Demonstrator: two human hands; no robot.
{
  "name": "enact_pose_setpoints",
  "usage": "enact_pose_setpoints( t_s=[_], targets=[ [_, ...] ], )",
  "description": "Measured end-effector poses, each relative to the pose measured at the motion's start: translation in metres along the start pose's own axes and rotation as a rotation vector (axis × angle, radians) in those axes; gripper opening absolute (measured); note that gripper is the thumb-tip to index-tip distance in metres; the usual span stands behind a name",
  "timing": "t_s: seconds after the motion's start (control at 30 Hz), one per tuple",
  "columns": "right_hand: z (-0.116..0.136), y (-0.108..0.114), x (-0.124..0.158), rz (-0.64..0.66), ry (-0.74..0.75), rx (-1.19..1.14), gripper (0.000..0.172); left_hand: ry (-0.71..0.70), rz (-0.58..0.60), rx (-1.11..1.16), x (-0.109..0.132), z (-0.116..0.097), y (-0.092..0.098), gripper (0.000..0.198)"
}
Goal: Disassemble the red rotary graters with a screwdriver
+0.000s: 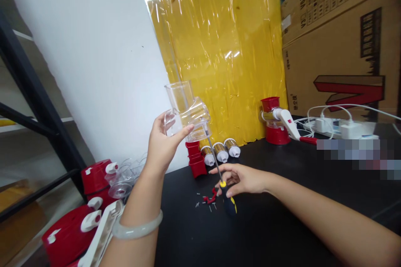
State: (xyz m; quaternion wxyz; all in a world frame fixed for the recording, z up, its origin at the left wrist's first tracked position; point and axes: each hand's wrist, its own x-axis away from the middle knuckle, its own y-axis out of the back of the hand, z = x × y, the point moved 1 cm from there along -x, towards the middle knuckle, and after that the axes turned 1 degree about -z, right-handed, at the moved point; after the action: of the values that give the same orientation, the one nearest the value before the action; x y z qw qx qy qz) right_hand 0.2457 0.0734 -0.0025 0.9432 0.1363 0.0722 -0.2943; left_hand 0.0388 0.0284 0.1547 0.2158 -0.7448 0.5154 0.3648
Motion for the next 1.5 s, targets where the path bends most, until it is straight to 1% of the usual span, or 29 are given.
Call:
enact_pose_setpoints(
  t_s=[0.07,0.13,0.17,0.23,0.3,0.33,0.4,0.47,0.5,0.53,0.57,0.67,0.7,0.73,0.77,0.83,0.87,0.9,0.93,0.97,1.03,1.1,1.13,1.17,1.23,1.3,1.33,1.43,1.5],
  targets=[
    [0.0,0.0,0.0,-0.052,-0.03,0.038,0.091,-0.001,0.0,0.007,0.0,0.001,0.0,0.07],
    [0.002,0.001,0.001,-0.092,-0.023,0.082,0.097,-0.001,0.007,0.008,-0.001,0.002,0.001,0.07],
    [0.003,0.001,0.002,-0.083,-0.006,0.084,0.097,-0.003,0.009,0.005,-0.001,0.002,0.001,0.07],
    [0.005,0.001,0.003,-0.016,0.029,0.047,0.09,-0.012,0.012,-0.003,-0.001,0.003,0.002,0.07],
    [0.004,0.0,0.003,0.055,0.028,-0.004,0.082,-0.021,0.011,-0.01,-0.001,0.003,0.002,0.07],
    [0.003,0.0,0.002,0.06,0.012,-0.009,0.08,-0.02,0.01,-0.01,-0.001,0.003,0.002,0.07],
    [0.002,-0.001,0.001,-0.004,-0.016,0.034,0.087,-0.009,0.01,-0.004,-0.001,0.002,0.002,0.07],
    [0.003,-0.001,0.002,-0.087,-0.011,0.096,0.101,0.003,0.01,0.005,-0.001,0.001,0.001,0.07],
    [0.005,-0.001,0.002,-0.104,0.003,0.109,0.106,0.003,0.011,0.008,0.0,0.001,0.001,0.07],
    [0.007,-0.001,0.003,-0.094,0.019,0.104,0.107,0.001,0.011,0.008,0.0,0.001,0.001,0.07],
    [0.009,-0.001,0.004,-0.059,0.034,0.085,0.104,-0.003,0.01,0.007,0.0,0.002,0.002,0.069],
    [0.011,-0.002,0.005,0.082,0.027,0.009,0.085,-0.008,0.009,-0.001,-0.001,0.002,0.002,0.07],
    [0.01,-0.002,0.004,0.098,0.006,0.001,0.081,-0.004,0.011,-0.001,-0.001,0.002,0.002,0.07],
    [0.009,-0.002,0.004,0.085,-0.015,0.009,0.081,0.002,0.012,0.001,-0.001,0.002,0.002,0.07],
    [0.008,-0.001,0.003,0.05,-0.033,0.03,0.086,0.008,0.013,0.003,-0.001,0.002,0.002,0.07],
    [0.006,0.0,0.002,-0.025,-0.043,0.078,0.101,0.014,0.013,0.003,0.0,0.002,0.002,0.07],
    [0.006,0.001,0.003,-0.041,-0.037,0.089,0.108,0.012,0.013,0.0,0.0,0.002,0.002,0.07],
    [0.007,0.002,0.003,-0.039,-0.028,0.089,0.112,0.008,0.012,-0.002,0.0,0.002,0.002,0.07],
    [0.008,0.003,0.004,-0.022,-0.015,0.08,0.111,0.005,0.01,-0.003,0.0,0.002,0.002,0.07],
    [0.01,0.004,0.005,0.008,0.0,0.07,0.107,0.004,0.008,-0.001,0.0,0.002,0.002,0.07],
    [0.012,0.004,0.006,0.08,0.021,0.055,0.094,0.012,0.006,0.007,0.0,0.003,0.002,0.07],
    [0.011,0.002,0.006,0.121,0.009,0.042,0.086,0.014,0.004,0.009,-0.001,0.003,0.002,0.069],
    [0.01,0.001,0.005,0.111,-0.011,0.039,0.085,0.012,0.006,0.006,-0.001,0.003,0.002,0.069],
    [0.009,0.0,0.004,0.081,-0.033,0.044,0.089,0.009,0.008,0.003,-0.001,0.003,0.002,0.069],
    [0.007,0.0,0.004,0.003,-0.067,0.081,0.101,0.011,0.011,0.004,-0.001,0.003,0.002,0.069],
    [0.008,0.001,0.005,-0.034,-0.064,0.117,0.109,0.025,0.009,0.012,0.0,0.003,0.002,0.069],
    [0.009,0.002,0.005,-0.023,-0.048,0.12,0.108,0.029,0.007,0.017,0.0,0.003,0.002,0.069],
    [0.012,0.003,0.007,0.096,0.003,0.057,0.093,0.024,0.006,0.02,0.0,0.003,0.002,0.069],
    [0.01,0.003,0.006,0.135,-0.004,0.018,0.086,0.021,0.005,0.022,0.0,0.003,0.002,0.069]
  ],
)
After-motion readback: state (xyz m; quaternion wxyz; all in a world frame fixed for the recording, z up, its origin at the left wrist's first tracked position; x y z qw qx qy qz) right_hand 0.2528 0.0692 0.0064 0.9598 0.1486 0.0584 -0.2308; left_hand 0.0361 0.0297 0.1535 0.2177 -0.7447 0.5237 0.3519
